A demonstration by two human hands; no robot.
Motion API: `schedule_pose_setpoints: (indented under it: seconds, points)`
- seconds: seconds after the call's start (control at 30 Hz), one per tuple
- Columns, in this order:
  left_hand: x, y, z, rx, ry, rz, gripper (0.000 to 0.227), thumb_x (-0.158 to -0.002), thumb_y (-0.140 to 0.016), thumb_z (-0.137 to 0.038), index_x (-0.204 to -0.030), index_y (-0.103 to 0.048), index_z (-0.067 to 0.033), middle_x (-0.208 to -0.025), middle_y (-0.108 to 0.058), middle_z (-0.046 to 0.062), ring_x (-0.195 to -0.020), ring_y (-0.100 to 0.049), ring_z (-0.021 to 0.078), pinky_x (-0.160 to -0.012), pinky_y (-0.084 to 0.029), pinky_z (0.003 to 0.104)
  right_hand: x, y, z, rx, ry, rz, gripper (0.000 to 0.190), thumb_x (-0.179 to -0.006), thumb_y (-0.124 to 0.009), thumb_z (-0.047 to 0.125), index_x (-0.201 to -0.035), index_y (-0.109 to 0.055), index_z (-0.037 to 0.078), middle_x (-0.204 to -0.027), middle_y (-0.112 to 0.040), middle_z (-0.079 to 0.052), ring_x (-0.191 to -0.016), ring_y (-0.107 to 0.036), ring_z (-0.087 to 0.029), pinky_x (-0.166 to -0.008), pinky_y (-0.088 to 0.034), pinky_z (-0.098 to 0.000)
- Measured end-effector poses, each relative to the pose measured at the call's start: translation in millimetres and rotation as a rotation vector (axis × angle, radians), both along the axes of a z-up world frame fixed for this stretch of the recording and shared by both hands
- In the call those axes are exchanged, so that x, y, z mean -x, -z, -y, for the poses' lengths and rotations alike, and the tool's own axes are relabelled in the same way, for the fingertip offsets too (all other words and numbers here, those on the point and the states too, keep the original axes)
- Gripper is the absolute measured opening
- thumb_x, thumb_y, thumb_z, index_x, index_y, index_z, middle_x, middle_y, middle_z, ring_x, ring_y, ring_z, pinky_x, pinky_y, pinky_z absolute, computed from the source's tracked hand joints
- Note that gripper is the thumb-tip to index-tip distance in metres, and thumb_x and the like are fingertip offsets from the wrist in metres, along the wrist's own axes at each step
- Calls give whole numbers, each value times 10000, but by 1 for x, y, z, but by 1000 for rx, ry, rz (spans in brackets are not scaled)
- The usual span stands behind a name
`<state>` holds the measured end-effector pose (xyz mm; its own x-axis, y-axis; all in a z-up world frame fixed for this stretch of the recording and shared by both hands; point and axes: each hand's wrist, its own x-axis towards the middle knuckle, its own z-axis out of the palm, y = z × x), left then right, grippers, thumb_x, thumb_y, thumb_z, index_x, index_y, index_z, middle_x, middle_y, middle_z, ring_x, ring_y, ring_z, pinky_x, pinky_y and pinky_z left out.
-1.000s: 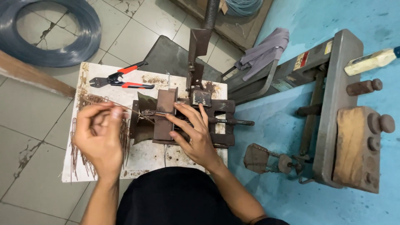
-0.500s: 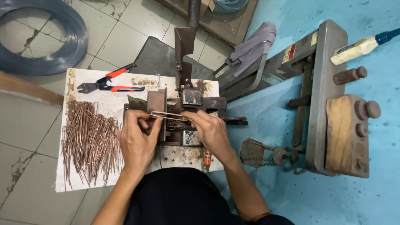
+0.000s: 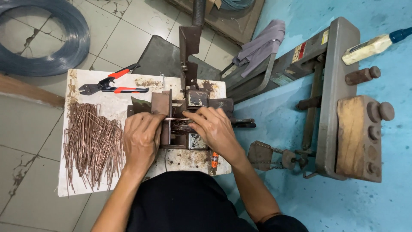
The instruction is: Manually forming metal wires using a crank-operated machine on a workbench.
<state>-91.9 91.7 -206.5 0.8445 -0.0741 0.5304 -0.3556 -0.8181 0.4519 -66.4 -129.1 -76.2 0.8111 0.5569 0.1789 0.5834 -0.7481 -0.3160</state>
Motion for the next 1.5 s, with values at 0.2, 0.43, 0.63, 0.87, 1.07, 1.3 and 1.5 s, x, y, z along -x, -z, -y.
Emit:
schedule_pose_setpoints:
  seconds: [0.2, 0.43, 0.63, 0.87, 1.07, 1.3, 1.5]
  points:
    - [9, -18, 3, -38, -20, -30, 149, -971, -683, -111, -1088, -761, -160, -1075, -748, 62, -1123, -667, 247, -1019, -512, 441, -4, 27, -3, -26, -19, 84, 121, -990, -669, 189, -1056, -771, 197, -994, -664, -12, -1001, -665, -225, -891, -457, -369]
    - [9, -20, 20, -22, 17, 40, 240, -995, -597, -86, -1155, -751, -179, -1104, -701, 66, -1132, -639, 244, -1047, -495, 437, -8, 61, -10, -101, -38, 111, 150, -1000, -613, 184, -995, -762, 198, -874, -595, -10, -887, -627, -218, -894, -467, -381]
    - [15, -10, 24, -32, 44, -11, 307, -988, -547, -31, -1198, -728, -161, -1140, -660, 98, -1133, -649, 277, -1014, -524, 447, 10, 13, -8, -25, 155, 50, 186, -1011, -631, 248, -1134, -757, 189, -945, -628, -36, -943, -612, -224, -888, -448, -390]
    - [22, -15, 24, -52, 65, -32, 288, -966, -576, -77, -1188, -725, -184, -1149, -648, 92, -1209, -624, 271, -1124, -479, 441, 21, 30, 5, 60, 331, 30, 118, -954, -696, 266, -1019, -718, 170, -887, -637, -59, -889, -668, -275, -937, -461, -451]
    - [28, -30, 29, -33, 50, -88, 287, -922, -600, -83, -1172, -732, -135, -1147, -657, 122, -1247, -610, 297, -1165, -448, 456, 40, -18, -20, 216, 363, -91, 307, -1025, -599, 342, -997, -748, 76, -793, -724, -121, -863, -695, -265, -1173, -190, -617]
    - [18, -62, 35, -25, 31, 32, 246, -950, -576, -69, -1174, -668, -26, -936, -600, 103, -922, -592, 265, -832, -539, 403, 72, -24, -31, 282, 149, 45, 374, -1035, -592, 387, -995, -655, 20, -838, -654, -106, -877, -620, -273, -1192, -276, -583]
    - [20, -57, 36, -2, -11, -75, 348, -985, -736, -365, -1163, -600, -99, -1035, -573, 99, -910, -558, 232, -770, -520, 360, 82, -24, -40, 111, -38, -189, 361, -958, -708, 285, -1107, -635, -36, -893, -691, -210, -885, -614, -333, -963, -373, -483]
